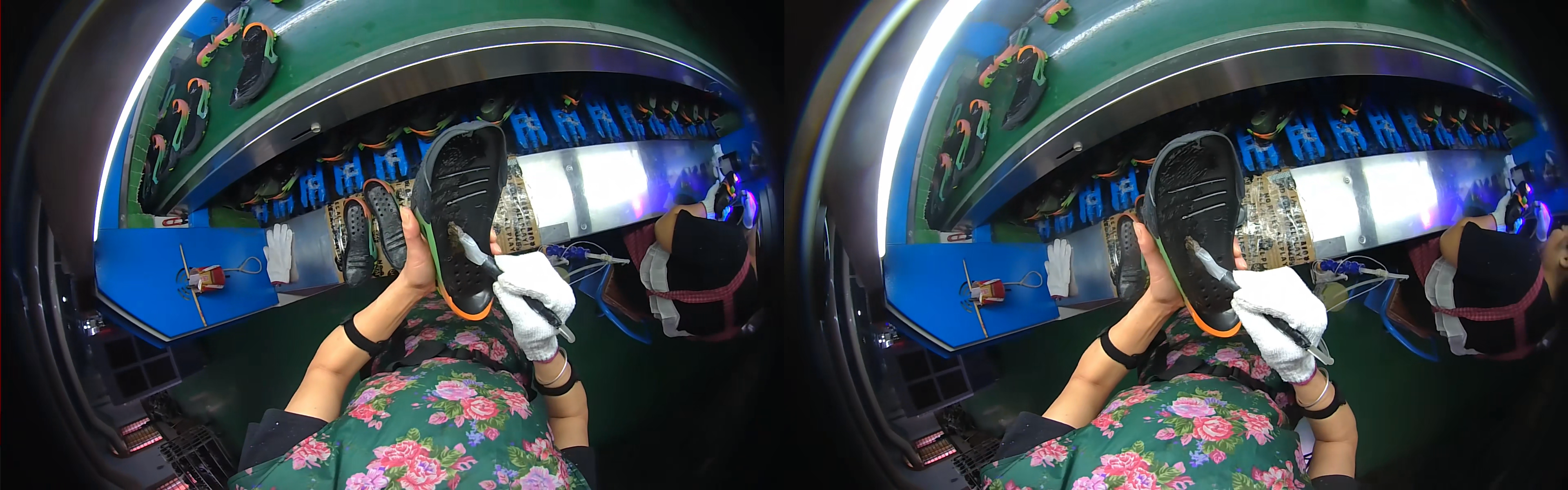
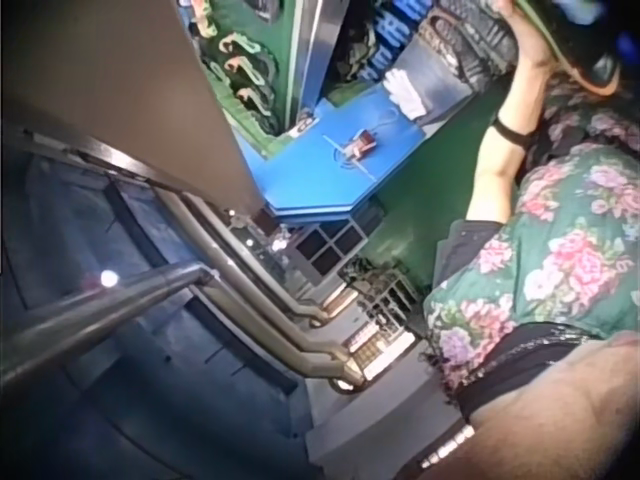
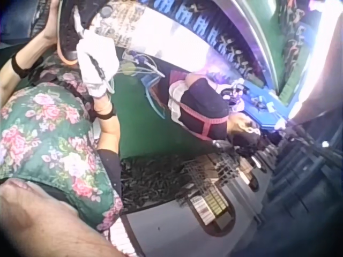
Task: Apply glue to the bottom surface of shoe soles using a brush.
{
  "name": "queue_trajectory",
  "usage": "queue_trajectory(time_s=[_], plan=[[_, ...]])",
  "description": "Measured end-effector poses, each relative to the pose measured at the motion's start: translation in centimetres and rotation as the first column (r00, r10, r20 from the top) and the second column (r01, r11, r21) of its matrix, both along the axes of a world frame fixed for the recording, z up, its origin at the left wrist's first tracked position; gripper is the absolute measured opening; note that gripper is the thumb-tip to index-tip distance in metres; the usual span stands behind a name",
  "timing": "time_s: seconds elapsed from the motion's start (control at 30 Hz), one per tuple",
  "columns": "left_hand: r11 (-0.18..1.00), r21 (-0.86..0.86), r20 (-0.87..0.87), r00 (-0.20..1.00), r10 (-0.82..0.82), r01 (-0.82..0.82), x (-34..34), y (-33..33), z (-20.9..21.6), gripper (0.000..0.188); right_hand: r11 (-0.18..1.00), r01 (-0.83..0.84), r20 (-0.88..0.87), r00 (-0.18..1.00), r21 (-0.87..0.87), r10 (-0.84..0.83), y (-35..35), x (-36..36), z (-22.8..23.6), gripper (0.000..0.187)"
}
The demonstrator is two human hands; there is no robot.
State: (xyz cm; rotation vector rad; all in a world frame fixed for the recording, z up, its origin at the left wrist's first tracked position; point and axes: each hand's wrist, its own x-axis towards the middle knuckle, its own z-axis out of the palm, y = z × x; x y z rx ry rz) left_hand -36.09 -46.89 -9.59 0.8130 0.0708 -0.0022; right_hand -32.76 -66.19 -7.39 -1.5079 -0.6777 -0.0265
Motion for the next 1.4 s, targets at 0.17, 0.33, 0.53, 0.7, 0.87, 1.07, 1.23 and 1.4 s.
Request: queue_trajectory(time_s=[0.17, 0.33, 0.53, 0.7, 0.87, 1.07, 1.23, 1.4], plan=[[0.997, 0.078, -0.139, 0.99, 0.031, -0.02, 0.3, -0.5, 0.7, 0.131, 1.0, 0.02, 0.011, 1.0, 0.016, -0.02, -0.2, -0.1, 0.0, 0.02], [0.999, 0.049, -0.172, 0.985, 0.026, -0.018, 0.1, -0.5, 0.3, 0.13, 1.0, 0.017, -0.012, 1.0, -0.002, -0.017, -0.2, 0.0, 0.2, 0.02], [0.986, -0.166, -0.14, 0.99, -0.033, 0.01, 0.4, -0.5, 0.0, 0.122, 0.999, 0.022, 0.04, 0.999, -0.026, -0.021, -0.1, 0.1, 1.1, 0.023], [0.989, -0.143, -0.202, 0.979, -0.003, -0.027, 1.1, -0.7, 0.1, 0.119, 0.994, -0.051, 0.158, 0.985, -0.099, 0.066, 0.1, -0.2, 2.5, 0.023], [0.956, -0.291, -0.057, 0.997, -0.057, 0.038, 1.6, -0.8, 0.2, 0.129, 0.986, -0.15, -0.107, 0.982, 0.066, 0.157, -0.9, 0.3, 1.5, 0.024], [0.983, -0.177, -0.038, 0.998, -0.049, 0.042, 2.3, -0.5, -0.4, 0.113, 0.988, -0.112, 0.194, 0.972, -0.103, 0.13, -0.7, 0.0, 2.7, 0.029], [0.956, -0.286, -0.011, 0.998, -0.065, 0.06, 2.7, -0.1, -0.4, 0.107, 0.995, -0.099, 0.108, 0.989, 0.003, 0.098, -1.5, 1.2, 1.4, 0.028], [0.97, -0.224, 0.051, 0.995, -0.086, 0.095, 3.5, 0.2, -0.5, 0.108, 0.986, -0.13, 0.22, 0.964, -0.102, 0.15, -1.4, 0.5, 1.7, 0.03]])
